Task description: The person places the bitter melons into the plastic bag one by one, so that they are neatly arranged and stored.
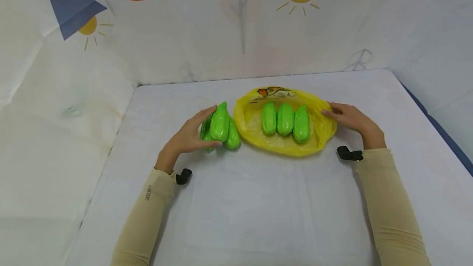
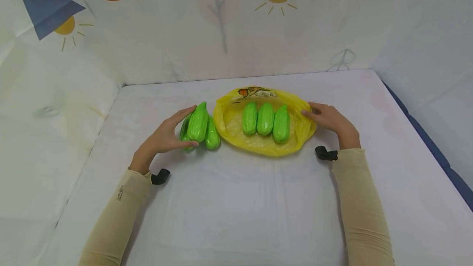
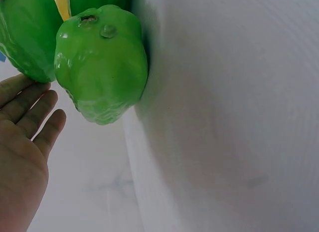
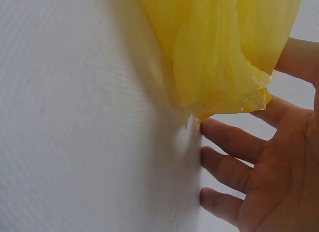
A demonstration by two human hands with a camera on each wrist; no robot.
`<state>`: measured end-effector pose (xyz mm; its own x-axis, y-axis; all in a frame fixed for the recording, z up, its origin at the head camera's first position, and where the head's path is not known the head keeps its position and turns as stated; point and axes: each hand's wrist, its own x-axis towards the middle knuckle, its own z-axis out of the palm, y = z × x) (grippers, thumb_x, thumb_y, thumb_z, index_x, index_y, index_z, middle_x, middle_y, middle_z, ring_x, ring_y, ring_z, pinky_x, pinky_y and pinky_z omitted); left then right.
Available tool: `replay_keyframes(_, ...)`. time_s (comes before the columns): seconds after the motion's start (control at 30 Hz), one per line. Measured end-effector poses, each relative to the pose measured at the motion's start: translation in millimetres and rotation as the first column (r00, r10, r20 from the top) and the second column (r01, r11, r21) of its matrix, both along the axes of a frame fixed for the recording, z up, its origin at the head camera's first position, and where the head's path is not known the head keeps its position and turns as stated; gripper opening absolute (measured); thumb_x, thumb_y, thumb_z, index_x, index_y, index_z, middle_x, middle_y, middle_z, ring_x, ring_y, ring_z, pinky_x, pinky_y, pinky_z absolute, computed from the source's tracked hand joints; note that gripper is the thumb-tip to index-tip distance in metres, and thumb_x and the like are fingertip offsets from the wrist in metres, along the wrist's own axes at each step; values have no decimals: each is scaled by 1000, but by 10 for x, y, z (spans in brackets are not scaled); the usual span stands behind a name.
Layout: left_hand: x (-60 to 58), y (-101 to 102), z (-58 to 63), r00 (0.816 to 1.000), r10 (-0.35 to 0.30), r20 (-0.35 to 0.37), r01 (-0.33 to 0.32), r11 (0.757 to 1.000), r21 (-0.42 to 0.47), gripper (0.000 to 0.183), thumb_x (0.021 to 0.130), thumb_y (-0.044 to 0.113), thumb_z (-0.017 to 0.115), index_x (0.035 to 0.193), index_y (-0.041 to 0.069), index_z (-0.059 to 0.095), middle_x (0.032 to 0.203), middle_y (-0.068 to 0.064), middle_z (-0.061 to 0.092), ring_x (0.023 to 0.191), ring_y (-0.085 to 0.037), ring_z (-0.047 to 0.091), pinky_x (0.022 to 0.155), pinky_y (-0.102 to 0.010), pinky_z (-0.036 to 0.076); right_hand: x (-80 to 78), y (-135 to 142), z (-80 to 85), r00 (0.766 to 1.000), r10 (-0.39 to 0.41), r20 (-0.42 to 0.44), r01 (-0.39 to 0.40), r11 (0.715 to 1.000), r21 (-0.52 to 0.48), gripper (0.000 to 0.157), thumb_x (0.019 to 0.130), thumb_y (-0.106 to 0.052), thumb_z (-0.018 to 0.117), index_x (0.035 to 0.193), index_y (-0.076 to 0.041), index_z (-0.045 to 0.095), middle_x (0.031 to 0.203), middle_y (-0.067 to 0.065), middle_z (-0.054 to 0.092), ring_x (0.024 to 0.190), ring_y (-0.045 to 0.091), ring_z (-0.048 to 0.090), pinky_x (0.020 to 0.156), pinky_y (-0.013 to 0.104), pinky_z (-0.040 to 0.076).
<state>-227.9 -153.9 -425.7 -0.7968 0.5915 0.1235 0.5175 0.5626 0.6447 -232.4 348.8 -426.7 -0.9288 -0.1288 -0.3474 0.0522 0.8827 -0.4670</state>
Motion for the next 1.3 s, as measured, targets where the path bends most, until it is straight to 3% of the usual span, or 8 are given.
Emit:
replay_keyframes(0.33, 8, -9, 14, 1000, 13, 12, -13, 1000, 9, 107, 74, 44, 84, 158, 25, 20, 161, -2, 26, 149, -26, 25, 118, -55, 26, 10, 4, -1, 1000, 3, -5, -3, 1000, 0, 90, 96, -65, 36, 154, 1, 21, 155, 32, 23, 142, 53, 18, 112, 70, 16)
replay_keyframes(0.63, 19, 21, 41, 1000, 9, -7, -9, 1000, 16, 108, 74, 47, 84, 157, 19, 22, 161, -3, 27, 148, -27, 26, 118, -56, 27, 17, 20, 1, 1000, 6, -15, -6, 1000, -5, 88, 97, -64, 37, 154, 2, 22, 155, 32, 23, 142, 53, 19, 113, 69, 17)
replay_keyframes(0.9, 40, 50, 81, 1000, 13, -26, -13, 1000, 14, 107, 74, 45, 84, 157, 19, 23, 161, -4, 27, 148, -28, 26, 117, -56, 27, 3, -6, -2, 1000, -2, -9, 1, 1000, -16, 88, 96, -66, 37, 154, 0, 23, 154, 32, 26, 140, 52, 23, 113, 69, 18)
replay_keyframes(1.07, 29, 140, 168, 999, 16, -45, -14, 999, 37, 106, 74, 40, 85, 157, 18, 23, 161, -3, 28, 148, -28, 26, 117, -57, 27, -3, -1, -9, 1000, -6, -10, 6, 1000, -13, 89, 96, -66, 37, 154, 0, 23, 156, 31, 24, 142, 51, 21, 113, 68, 17)
replay_keyframes(1.3, -6, 381, 263, 999, -28, -40, 30, 998, 51, 106, 73, 43, 85, 157, 25, 22, 161, 5, 26, 149, -21, 25, 118, -54, 27, 7, 5, -7, 1000, -3, -14, 3, 1000, -11, 89, 96, -66, 37, 153, 1, 24, 155, 31, 25, 141, 51, 22, 113, 69, 18)
